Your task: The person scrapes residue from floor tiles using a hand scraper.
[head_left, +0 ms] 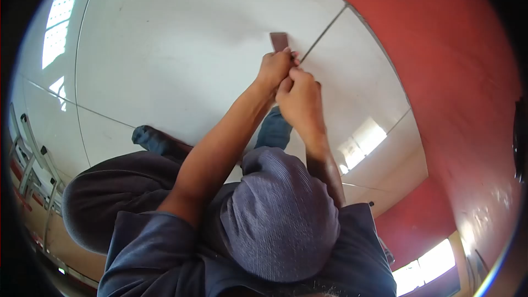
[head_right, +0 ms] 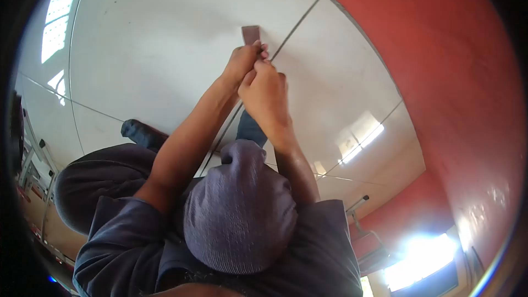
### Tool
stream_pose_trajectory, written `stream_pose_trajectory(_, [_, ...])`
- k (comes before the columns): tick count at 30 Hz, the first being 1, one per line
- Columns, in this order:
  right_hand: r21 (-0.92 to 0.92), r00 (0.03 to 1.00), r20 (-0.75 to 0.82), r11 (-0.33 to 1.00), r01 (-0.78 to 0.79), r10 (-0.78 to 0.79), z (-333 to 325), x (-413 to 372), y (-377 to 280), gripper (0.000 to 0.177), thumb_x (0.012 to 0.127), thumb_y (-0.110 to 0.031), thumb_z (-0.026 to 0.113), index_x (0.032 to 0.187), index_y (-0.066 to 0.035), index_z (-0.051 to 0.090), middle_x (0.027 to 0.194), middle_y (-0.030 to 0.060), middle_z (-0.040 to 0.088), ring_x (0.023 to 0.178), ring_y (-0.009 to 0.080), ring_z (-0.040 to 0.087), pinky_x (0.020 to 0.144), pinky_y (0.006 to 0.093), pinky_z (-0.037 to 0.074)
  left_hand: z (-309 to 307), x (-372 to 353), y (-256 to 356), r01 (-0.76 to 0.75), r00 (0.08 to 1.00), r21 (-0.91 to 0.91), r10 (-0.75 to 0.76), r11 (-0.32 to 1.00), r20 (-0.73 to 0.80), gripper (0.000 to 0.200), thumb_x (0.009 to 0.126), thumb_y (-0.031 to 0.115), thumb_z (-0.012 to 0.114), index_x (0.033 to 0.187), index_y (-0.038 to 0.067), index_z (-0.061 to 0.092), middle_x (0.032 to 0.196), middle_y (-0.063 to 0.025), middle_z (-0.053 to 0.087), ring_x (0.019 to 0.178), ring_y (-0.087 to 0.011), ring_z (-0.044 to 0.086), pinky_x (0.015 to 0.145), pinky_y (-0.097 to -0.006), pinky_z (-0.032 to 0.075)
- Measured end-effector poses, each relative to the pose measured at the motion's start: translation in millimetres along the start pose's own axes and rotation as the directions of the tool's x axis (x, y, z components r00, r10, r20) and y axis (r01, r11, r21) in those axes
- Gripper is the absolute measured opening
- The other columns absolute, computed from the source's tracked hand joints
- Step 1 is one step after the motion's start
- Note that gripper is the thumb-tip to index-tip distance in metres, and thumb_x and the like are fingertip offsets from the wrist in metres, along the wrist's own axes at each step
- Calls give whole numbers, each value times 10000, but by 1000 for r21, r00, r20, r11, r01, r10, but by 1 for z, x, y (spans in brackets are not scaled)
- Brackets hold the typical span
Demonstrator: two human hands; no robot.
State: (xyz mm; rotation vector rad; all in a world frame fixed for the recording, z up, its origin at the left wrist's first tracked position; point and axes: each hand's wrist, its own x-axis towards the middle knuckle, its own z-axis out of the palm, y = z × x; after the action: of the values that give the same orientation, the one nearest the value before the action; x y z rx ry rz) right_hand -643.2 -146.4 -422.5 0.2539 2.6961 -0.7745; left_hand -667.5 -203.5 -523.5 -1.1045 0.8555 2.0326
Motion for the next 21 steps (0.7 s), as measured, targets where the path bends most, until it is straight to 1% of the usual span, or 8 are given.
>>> stream_pose_trajectory(3, [-31, 996, 22, 996, -84, 85, -9, 43, -15, 240, 856, -141, 481, 910, 24, 647, 882, 274, 637, 868, 450, 616, 773, 470, 512, 26, 8, 55, -110, 994, 266, 102, 958, 47, 249, 930, 251, 572, 878, 13, 622, 779, -65, 617, 669, -137, 568, 576, -287, 462])
stream_pose_trajectory(5, [61, 992, 17, 991, -123, 122, -14, 58, -20, 233, 859, -151, 483, 880, 27, 633, 848, 287, 625, 843, 462, 608, 733, 475, 509, 40, 22, 70, -131, 982, 110, 114, 985, 149, 255, 925, 276, 567, 838, 46, 635, 772, -59, 620, 663, -139, 571, 570, -297, 454])
stream_pose_trajectory(9, [-46, 976, 182, 992, -116, 123, -22, -2, -17, 211, 857, -138, 506, 907, 17, 640, 921, 302, 622, 890, 463, 603, 777, 489, 501, 20, -27, 20, 16, 997, 70, -11, 997, -81, 293, 956, 285, 522, 833, 38, 619, 762, -49, 601, 660, -138, 553, 577, -298, 453])
stream_pose_trajectory(14, [-66, 1000, -19, 998, -12, 10, -2, 56, -19, 205, 860, -131, 492, 848, 31, 618, 849, 297, 625, 827, 462, 613, 716, 481, 493, 28, 15, 66, -110, 994, 216, 105, 970, 38, 291, 969, 277, 495, 864, 33, 613, 743, -34, 590, 656, -148, 541, 577, -304, 437])
stream_pose_trajectory(17, [30, 999, 46, 999, -20, 18, -20, 50, -28, 209, 860, -122, 495, 889, 30, 634, 829, 280, 630, 838, 444, 620, 717, 471, 496, 26, 7, 60, -142, 984, 54, 135, 988, 113, 278, 966, 263, 493, 865, 31, 606, 761, -40, 609, 662, -137, 547, 583, -303, 444])
stream_pose_trajectory(18, [0, 991, 126, 999, -40, 39, -19, 30, -27, 208, 859, -121, 498, 905, 23, 641, 837, 278, 632, 849, 444, 619, 730, 468, 499, 14, -12, 43, -127, 992, 143, 123, 982, 40, 279, 974, 264, 485, 858, 34, 594, 751, -43, 603, 652, -133, 542, 584, -295, 453])
stream_pose_trajectory(19, [-27, 978, 201, 999, -44, 48, -14, 9, -23, 208, 858, -119, 501, 921, 15, 647, 846, 276, 633, 859, 445, 618, 743, 466, 502, 1, -20, 19, -45, 997, -64, 41, 997, -70, 317, 950, 234, 436, 783, 26, 606, 711, -84, 606, 618, -186, 581, 547, -348, 472])
stream_pose_trajectory(21, [35, 990, 87, 994, 104, -107, 7, -9, -15, 201, 845, -115, 510, 924, -3, 657, 859, 273, 629, 870, 441, 609, 750, 470, 505, -21, -15, -7, -39, 997, -143, 28, 989, -77, 323, 946, 241, 452, 779, 14, 610, 701, -90, 602, 585, -181, 568, 529, -334, 455])
